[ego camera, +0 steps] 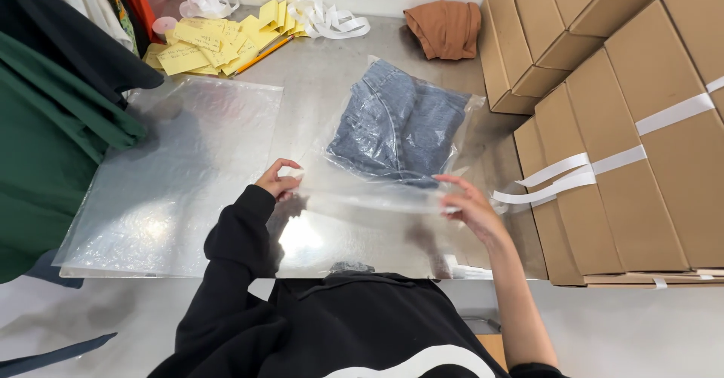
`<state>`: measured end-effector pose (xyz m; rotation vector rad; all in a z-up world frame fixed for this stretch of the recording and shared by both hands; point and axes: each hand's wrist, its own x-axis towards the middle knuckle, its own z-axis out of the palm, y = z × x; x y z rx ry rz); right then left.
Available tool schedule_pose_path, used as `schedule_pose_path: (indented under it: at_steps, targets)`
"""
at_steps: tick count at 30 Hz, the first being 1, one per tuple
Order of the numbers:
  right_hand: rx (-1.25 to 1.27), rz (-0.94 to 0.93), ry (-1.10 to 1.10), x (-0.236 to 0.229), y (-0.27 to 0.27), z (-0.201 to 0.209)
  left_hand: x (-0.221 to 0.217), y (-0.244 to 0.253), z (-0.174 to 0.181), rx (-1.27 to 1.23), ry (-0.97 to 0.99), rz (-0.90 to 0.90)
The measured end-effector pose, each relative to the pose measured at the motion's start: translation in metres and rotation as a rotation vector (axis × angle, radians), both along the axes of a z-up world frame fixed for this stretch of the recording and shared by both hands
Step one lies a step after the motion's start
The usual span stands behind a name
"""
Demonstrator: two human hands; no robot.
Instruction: The person unties a white ribbon and removes a yellow tag from a cardboard box, then opens it to remove a plastic-wrapped pair of jeans. The jeans are unwrapped and placed on the table, and the empty box is set aside. The person then smooths out a large plastic sheet on the table.
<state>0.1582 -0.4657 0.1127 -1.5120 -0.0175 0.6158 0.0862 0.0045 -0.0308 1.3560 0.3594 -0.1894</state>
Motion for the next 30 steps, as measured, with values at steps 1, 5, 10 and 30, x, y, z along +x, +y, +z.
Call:
schedule_pose_path:
  at_steps: [1, 5, 10, 30]
  targets:
    - [0.000, 0.000, 0.000, 0.009, -0.006, -0.014, -0.001, -0.006, 0.010, 0.000, 0.000, 0.000]
    - [0.343, -0.345, 0.056, 0.039, -0.015, -0.054, 0.001, -0.035, 0.057, -0.249, -0.078, 0.134]
    - [0.508, -0.454, 0.153, 0.017, 0.019, -0.027, -0.005, -0.059, 0.093, -0.402, -0.151, 0.277]
    - [-0.143, -0.512, -0.677, 0.024, 0.045, -0.040, 0.114, -0.260, 0.074, 1.125, -0.796, -0.214]
